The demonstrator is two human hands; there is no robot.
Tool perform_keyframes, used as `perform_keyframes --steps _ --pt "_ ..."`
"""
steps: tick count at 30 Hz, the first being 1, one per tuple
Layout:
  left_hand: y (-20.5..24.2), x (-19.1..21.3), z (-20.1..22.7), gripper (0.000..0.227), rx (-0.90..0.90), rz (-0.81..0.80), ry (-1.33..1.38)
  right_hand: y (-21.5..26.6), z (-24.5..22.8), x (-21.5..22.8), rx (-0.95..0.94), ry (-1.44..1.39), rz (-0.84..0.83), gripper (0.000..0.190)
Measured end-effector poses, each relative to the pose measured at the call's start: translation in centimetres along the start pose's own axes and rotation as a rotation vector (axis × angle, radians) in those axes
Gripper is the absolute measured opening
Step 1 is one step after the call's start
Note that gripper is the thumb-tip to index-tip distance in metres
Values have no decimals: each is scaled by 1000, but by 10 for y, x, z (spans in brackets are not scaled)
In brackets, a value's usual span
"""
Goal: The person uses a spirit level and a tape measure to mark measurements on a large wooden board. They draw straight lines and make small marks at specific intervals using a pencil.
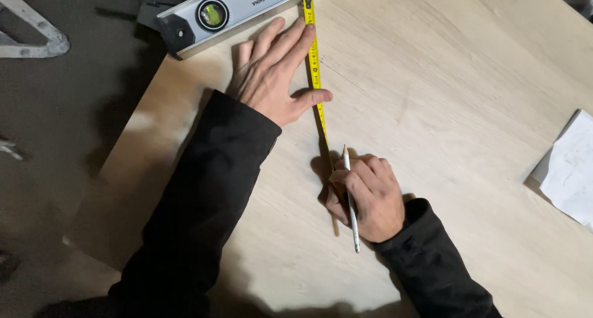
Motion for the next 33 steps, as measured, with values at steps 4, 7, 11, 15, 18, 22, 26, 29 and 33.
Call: perform_keyframes --steps 4,7,11,15,18,22,26,29,33 --pt "-5 3 1 96 -35 -29 -11 -3 0 0 -7 28 -28 34" --pt "-2 -1 4 97 -42 -36 -42 -2 4 0 17 55 -63 34" --pt "5 -11 9 90 -64 -5 -124 7 14 -1 40 54 -62 36" --pt "4 -13 14 93 -92 -19 -173 9 15 0 16 17 -54 40" --pt "2 -12 16 100 -96 -41 -170 10 16 -2 -13 -16 -44 40" --pt "3 -11 15 102 -88 -59 -159 13 14 -3 -8 -30 -24 39" --pt "1 -11 16 100 -93 -75 -171 12 11 -3 12 -27 14 35" --pt "1 -10 17 100 -89 -81 -171 13 11 -4 14 -30 20 33" --pt "1 -10 16 103 -76 -78 -149 12 10 -5 9 -39 21 31"
Point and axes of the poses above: each hand's wrist, its own y-axis away from the middle knuckle, its own x-axis out of the back of the hand, z = x × y, the point moved 7 cm from there along -y, towards the middle knuckle, and after that the axes turned 10 degrees about -y, right-handed, at the moved point
